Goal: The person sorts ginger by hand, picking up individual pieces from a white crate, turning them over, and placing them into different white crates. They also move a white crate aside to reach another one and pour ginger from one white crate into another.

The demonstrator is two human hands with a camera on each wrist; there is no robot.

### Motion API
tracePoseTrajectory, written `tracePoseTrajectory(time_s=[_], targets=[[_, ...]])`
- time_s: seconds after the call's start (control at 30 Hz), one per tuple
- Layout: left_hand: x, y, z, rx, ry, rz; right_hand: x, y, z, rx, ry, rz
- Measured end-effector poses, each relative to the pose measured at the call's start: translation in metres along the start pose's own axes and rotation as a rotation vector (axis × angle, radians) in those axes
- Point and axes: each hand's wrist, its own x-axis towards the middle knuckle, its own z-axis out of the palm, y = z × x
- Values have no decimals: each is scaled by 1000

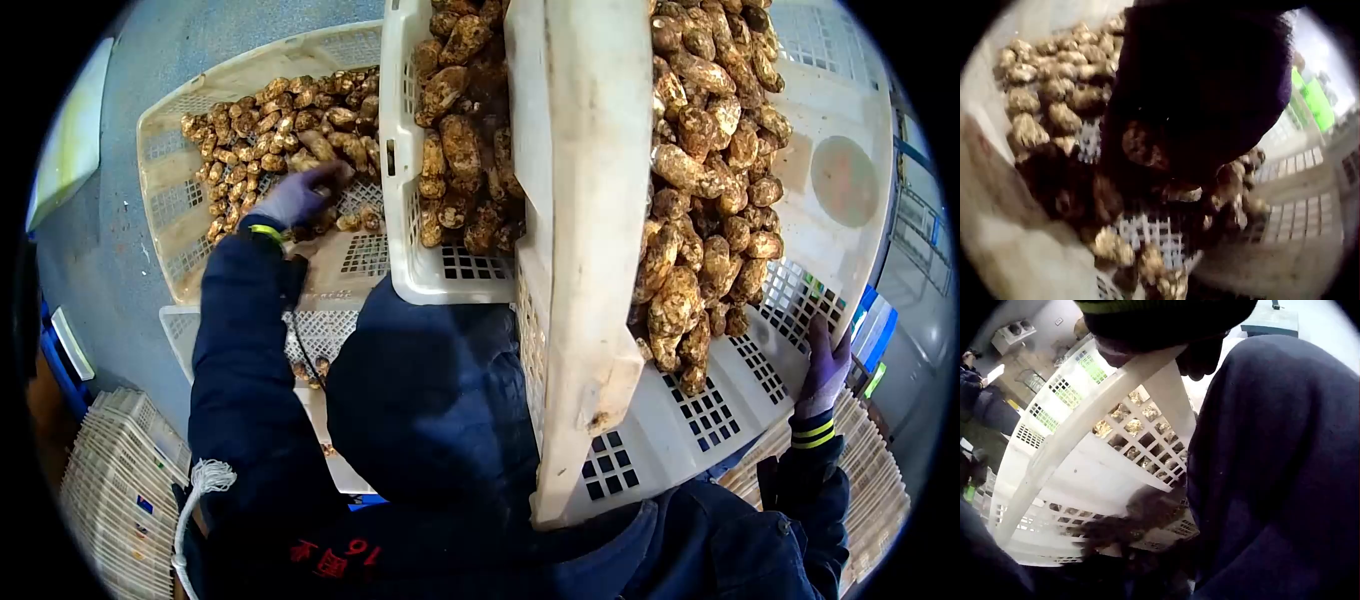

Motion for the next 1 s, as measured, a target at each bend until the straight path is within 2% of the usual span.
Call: tracePoseTrajectory(time_s=[0.03, 0.07, 0.1, 0.17, 0.2, 0.23, 0.27, 0.37, 0.43, 0.47, 0.5, 0.53, 0.57, 0.6, 0.63, 0.7, 0.77, 0.8, 0.83, 0.87, 0.9, 0.97, 1.0], targets=[[-29, 13, -23, -40, 127, 187, -1, 1, -1, 6, -2, 6], [-44, 3, -39, -313, 236, 52, -1, 0, 0, 14, -5, 6], [-45, -21, -55, -260, 410, 368, 0, -1, 1, 23, -9, 5], [-68, -27, -66, -331, 432, 183, 1, -1, 3, 53, -2, -6], [-62, -59, -74, -410, 386, 71, -1, -5, 4, 55, -6, 6], [-46, -116, -83, -490, 336, -44, -3, -7, 5, 53, -10, 20], [-30, -167, -94, -580, 117, 44, 0, -1, 4, 68, 2, -9], [-70, -36, -43, 99, -171, -404, 5, 4, -3, 4, -13, -18], [-52, -51, -18, -28, -184, -320, 6, 5, -2, -18, -6, -8], [-44, -48, -20, 106, -234, -349, 3, 1, 0, -19, 3, -6], [-38, -50, -24, 162, -198, -330, 2, -1, 0, -24, 11, -4], [-31, -79, -27, 105, 50, -119, 3, 3, -3, -35, 10, -18], [-36, -77, -28, 49, 300, 92, 2, 2, 0, -12, 4, -13], [-43, -74, -41, -298, 447, 3, 1, -1, 2, 10, 2, -7], [-37, -92, -66, -88, 579, -45, 0, -3, 2, 28, 0, -2], [-38, -65, -67, -228, 551, 168, 1, -1, 1, 3, -7, -10], [-32, -23, -59, -137, 506, 27, 7, 8, -6, 23, -10, 8], [-17, -12, -53, -198, 455, 39, 7, 8, -8, -10, -21, -3], [-28, 42, -36, 25, 370, -114, 6, 7, -8, -10, -15, -8], [-28, 76, -22, 446, 334, -232, 5, 6, -6, -7, -9, -13], [-13, 65, -8, 731, 370, -226, 3, 4, -3, -2, -5, -17], [19, 36, 15, 983, 265, -255, 1, -2, 2, -3, -9, -16], [29, 40, 16, 994, 180, -336, -1, -4, 4, -4, 0, -18]])
